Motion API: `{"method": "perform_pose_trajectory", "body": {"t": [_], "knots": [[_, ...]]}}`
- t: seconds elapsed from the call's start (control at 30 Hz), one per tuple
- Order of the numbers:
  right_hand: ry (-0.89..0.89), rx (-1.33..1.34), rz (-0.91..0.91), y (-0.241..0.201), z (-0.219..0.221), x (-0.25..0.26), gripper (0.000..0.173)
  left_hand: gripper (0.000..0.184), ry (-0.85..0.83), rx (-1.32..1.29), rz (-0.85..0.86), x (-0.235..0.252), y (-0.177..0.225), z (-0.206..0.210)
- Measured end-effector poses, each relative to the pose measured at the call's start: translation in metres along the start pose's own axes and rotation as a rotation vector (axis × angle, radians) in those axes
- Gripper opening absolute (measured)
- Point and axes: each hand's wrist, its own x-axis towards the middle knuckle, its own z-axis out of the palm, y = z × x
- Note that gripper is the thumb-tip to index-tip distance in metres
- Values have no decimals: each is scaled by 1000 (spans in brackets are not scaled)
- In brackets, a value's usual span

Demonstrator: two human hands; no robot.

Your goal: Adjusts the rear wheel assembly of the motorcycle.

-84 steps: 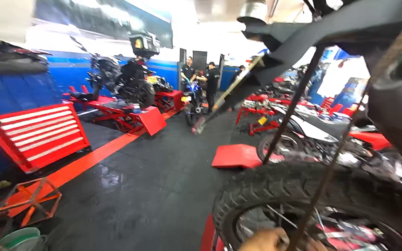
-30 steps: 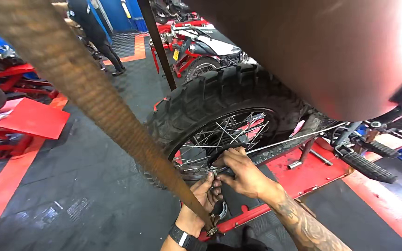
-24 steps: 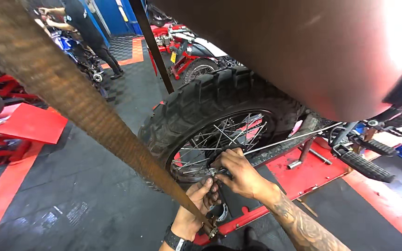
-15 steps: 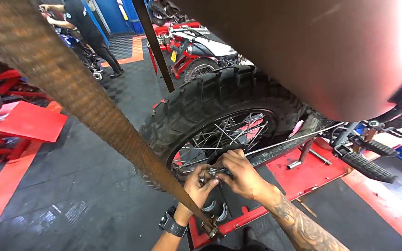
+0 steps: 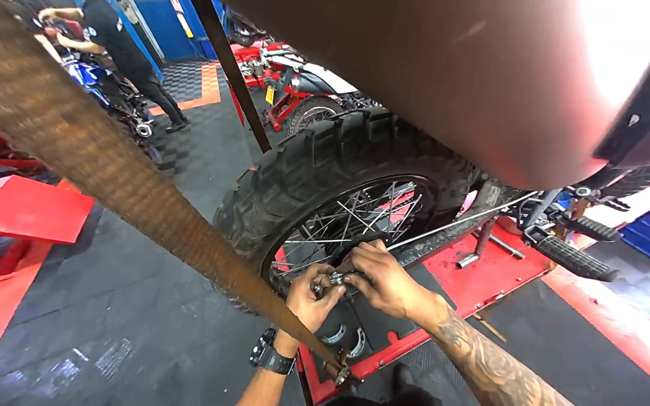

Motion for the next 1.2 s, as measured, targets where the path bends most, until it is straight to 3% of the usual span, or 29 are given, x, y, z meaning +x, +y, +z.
{"method": "perform_pose_trajectory", "body": {"t": [0.17,0.37,0.6,1.2], "knots": [[32,-16,5,1,4,1,12,35,-20,-78,-46,5,0,-1],[15,-24,9,4,5,1,11,32,91,-114,68,-5,-8,20],[-30,-53,21,7,6,-4,13,32,211,-450,23,-15,-24,39],[-75,-110,40,6,8,-6,13,34,257,-473,68,-18,-32,42]]}}
